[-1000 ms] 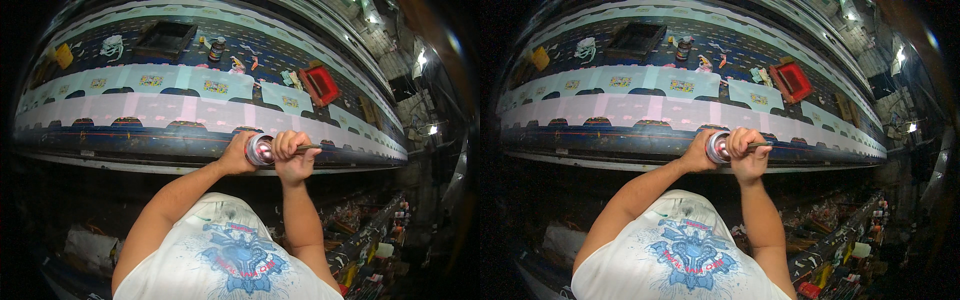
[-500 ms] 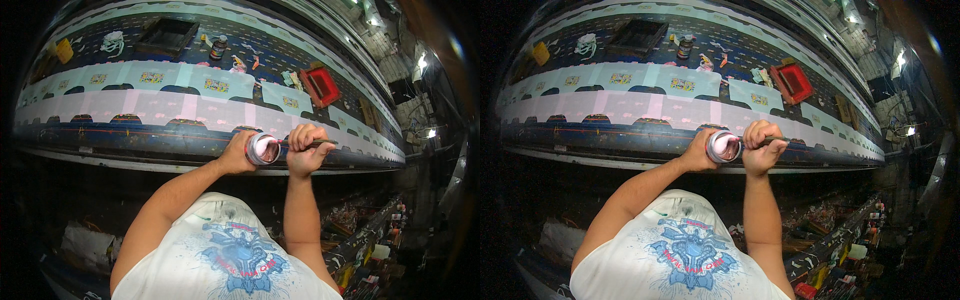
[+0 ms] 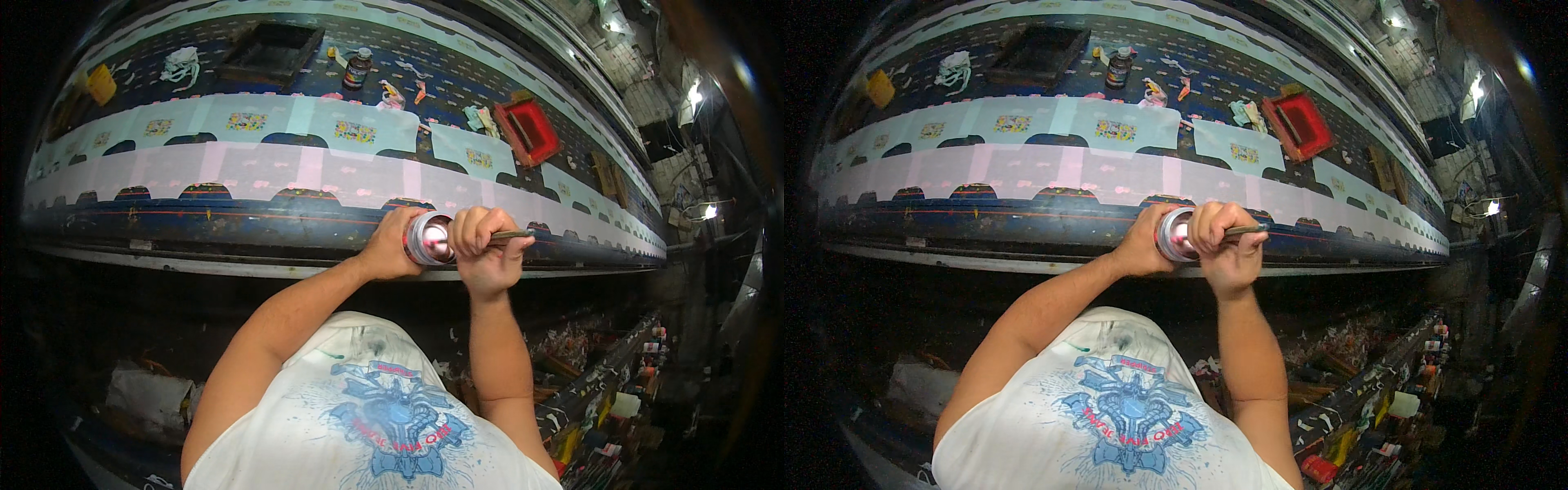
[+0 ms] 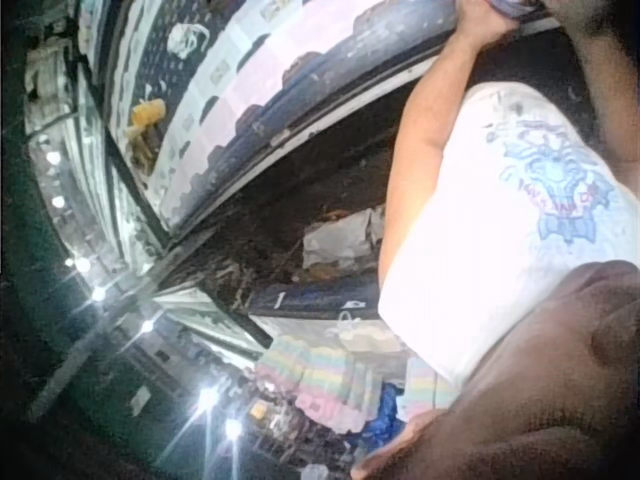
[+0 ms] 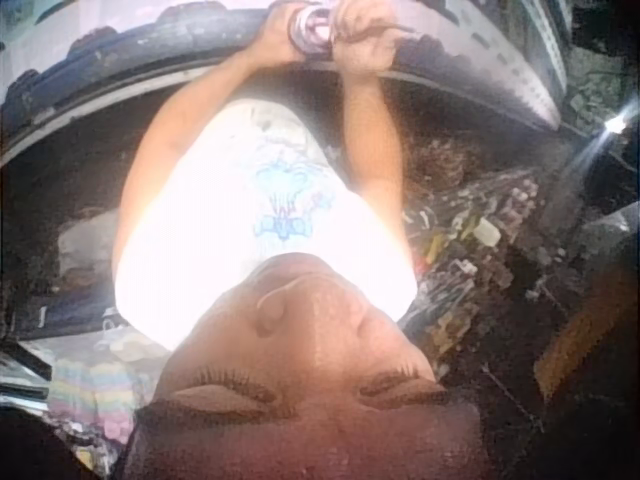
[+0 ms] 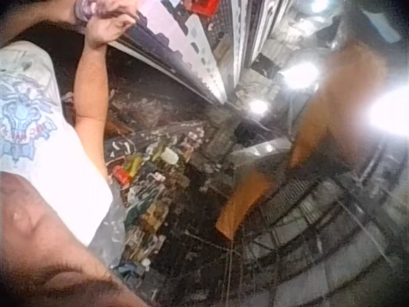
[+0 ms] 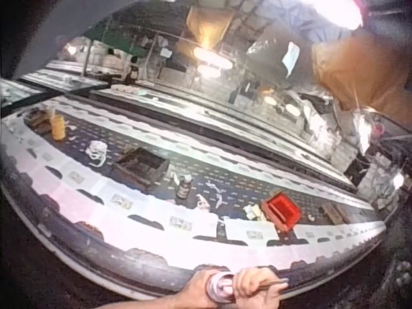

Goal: The person mixes paint in a small container using a stick, adds more paint from a bottle, and stirs again. The person then pours the mixed paint into a larger container and continues stirring.

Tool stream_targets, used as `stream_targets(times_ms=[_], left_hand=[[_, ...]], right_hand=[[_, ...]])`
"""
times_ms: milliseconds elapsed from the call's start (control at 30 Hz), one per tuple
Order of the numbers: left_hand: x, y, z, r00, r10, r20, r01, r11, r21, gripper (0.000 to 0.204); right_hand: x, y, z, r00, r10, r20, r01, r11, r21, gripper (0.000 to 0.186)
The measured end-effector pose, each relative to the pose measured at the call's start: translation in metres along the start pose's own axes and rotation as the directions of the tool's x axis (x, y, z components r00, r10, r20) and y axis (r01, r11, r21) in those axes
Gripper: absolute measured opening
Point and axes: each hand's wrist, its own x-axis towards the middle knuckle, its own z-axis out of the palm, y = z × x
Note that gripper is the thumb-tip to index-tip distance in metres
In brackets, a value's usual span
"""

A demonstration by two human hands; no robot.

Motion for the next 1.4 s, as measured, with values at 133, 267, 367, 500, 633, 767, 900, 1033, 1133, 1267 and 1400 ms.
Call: stream_targets(times_ms=[133, 267, 367, 500, 633, 767, 900, 1033, 1133, 1267, 1400], left_hand=[[0.002, -0.005, 0.002, 1.000, 0.013, -0.012, -0.012, 0.999, 0.033, 0.107], [0.000, -0.005, 0.002, 1.000, 0.001, -0.004, 0.000, 0.999, 0.032, 0.105], [0.001, -0.006, 0.004, 0.997, 0.048, -0.056, -0.047, 0.999, 0.025, 0.101], [0.002, -0.007, 0.003, 1.000, 0.013, -0.005, -0.013, 1.000, 0.018, 0.106], [-0.001, -0.005, 0.001, 1.000, 0.016, -0.019, -0.015, 0.999, 0.034, 0.102], [0.002, -0.002, 0.000, 1.000, -0.023, 0.013, 0.022, 0.999, 0.035, 0.108], [0.002, -0.002, 0.000, 1.000, -0.001, 0.001, 0.001, 1.000, 0.014, 0.105], [0.001, 0.000, -0.001, 0.999, 0.029, -0.041, -0.029, 1.000, 0.013, 0.097], [0.002, -0.001, 0.000, 0.999, 0.032, -0.030, -0.032, 0.999, 0.016, 0.096], [0.001, -0.004, 0.001, 0.997, 0.060, -0.044, -0.060, 0.998, 0.002, 0.097], [0.001, -0.004, 0.001, 0.999, 0.038, -0.025, -0.037, 0.999, 0.021, 0.098]], right_hand=[[0.009, -0.017, -0.021, 0.990, -0.058, -0.126, 0.038, 0.986, -0.161, 0.070], [0.003, 0.018, 0.012, 0.940, -0.207, -0.270, 0.187, 0.978, -0.096, 0.069], [-0.001, -0.004, -0.009, 0.999, 0.032, 0.012, -0.032, 0.999, -0.027, 0.070], [0.008, -0.006, -0.004, 0.957, -0.177, -0.229, 0.121, 0.963, -0.240, 0.071], [-0.005, 0.010, 0.019, 0.973, -0.115, -0.199, 0.099, 0.991, -0.089, 0.072], [-0.002, -0.013, -0.017, 0.991, -0.024, -0.134, 0.003, 0.988, -0.155, 0.072], [0.005, 0.007, 0.013, 0.907, -0.255, -0.335, 0.198, 0.961, -0.194, 0.072], [-0.006, -0.009, -0.009, 0.988, -0.016, -0.151, 0.006, 0.998, -0.069, 0.071], [0.002, -0.017, -0.015, 0.966, -0.106, -0.237, 0.071, 0.986, -0.154, 0.071], [-0.001, 0.008, 0.014, 0.942, -0.179, -0.282, 0.149, 0.981, -0.125, 0.071], [-0.007, -0.011, -0.009, 0.996, 0.018, -0.090, -0.027, 0.994, -0.106, 0.071]])
